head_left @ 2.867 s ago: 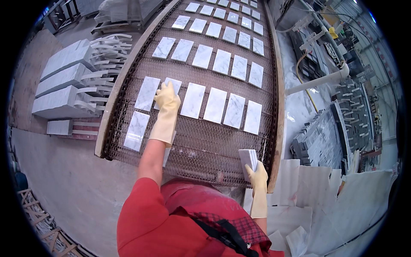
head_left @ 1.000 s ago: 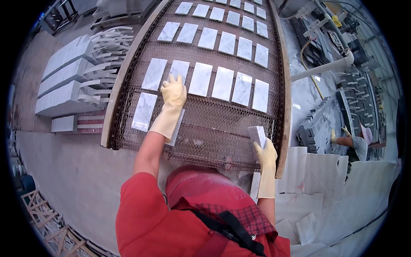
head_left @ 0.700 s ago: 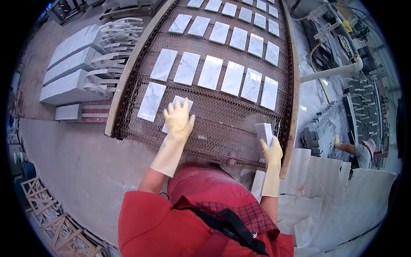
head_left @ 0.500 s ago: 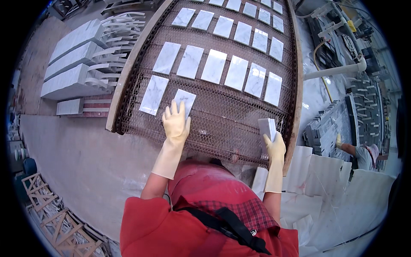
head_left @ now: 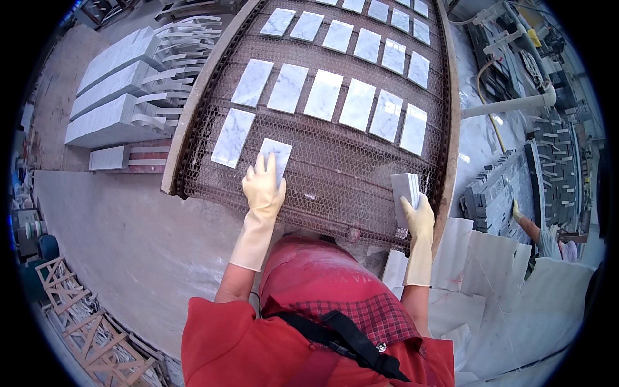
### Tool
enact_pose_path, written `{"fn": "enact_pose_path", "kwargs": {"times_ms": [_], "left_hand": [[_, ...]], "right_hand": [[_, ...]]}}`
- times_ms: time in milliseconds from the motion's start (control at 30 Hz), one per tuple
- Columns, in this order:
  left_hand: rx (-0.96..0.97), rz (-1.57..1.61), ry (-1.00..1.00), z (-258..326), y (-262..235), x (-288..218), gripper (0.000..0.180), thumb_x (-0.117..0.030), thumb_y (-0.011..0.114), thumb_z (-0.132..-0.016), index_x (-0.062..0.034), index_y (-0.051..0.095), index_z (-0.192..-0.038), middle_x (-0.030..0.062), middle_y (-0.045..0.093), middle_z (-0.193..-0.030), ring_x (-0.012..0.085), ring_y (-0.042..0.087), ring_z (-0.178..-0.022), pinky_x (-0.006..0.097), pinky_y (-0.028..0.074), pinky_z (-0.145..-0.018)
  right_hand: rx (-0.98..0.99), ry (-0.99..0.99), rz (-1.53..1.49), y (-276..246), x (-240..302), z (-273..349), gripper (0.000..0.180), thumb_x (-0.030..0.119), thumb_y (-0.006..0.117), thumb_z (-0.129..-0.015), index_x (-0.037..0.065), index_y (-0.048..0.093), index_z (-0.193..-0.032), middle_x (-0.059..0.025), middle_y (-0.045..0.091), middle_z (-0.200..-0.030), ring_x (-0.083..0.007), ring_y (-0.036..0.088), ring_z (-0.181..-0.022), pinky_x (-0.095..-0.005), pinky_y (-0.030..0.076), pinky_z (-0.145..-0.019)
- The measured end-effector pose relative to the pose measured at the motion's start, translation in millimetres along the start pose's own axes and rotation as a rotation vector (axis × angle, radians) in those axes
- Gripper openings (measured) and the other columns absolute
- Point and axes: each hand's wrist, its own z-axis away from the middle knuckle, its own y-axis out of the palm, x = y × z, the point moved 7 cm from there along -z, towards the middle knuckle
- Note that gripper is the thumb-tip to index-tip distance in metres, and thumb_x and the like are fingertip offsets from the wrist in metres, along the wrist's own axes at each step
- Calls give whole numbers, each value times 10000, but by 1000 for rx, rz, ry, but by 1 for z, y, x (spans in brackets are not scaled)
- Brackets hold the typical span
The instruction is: The person places rectangular white tiles onto a moving conveyor belt in a factory setting. They repeatedly pick up tiles from a nearby stack and arrange them in rows on the belt, maintaining alignment as the belt moves.
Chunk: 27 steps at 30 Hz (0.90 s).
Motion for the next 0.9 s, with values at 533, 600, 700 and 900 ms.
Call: {"fn": "enact_pose_path", "kwargs": {"times_ms": [533,600,700,900], "left_hand": [[131,-108,-5,12,-3,-1,829,-340,922,-800,-127,577,-1523,135,573,-1452,363,709,-991,490,618,-820],[141,-141,13,12,-3,-3,806,-373,911,-819,-136,579,-1514,130,572,-1434,345,712,-977,479,619,-812],[154,-105,11,5,-14,-3,750,-387,883,-861,-122,587,-1497,146,598,-1404,345,718,-986,479,622,-824],[-29,-140,-126,-66,-36,83,742,-325,875,-894,-95,562,-1526,176,620,-1430,400,664,-1229,535,529,-1073]], "right_hand": [[420,-60,-330,12,-29,-37,558,339,838,-969,-23,693,-1369,-107,770,-1162,-183,722,-1016,-367,580,-896],[431,-60,-335,12,-28,-38,552,341,837,-977,-24,695,-1365,-106,771,-1156,-184,723,-1001,-367,583,-884],[422,-63,-350,12,-31,-38,536,336,833,-989,-26,696,-1360,-103,774,-1141,-184,723,-975,-369,587,-869],[421,-33,-390,13,-31,-35,514,327,823,-1003,-28,701,-1354,-105,779,-1128,-186,720,-966,-367,583,-866]]}}
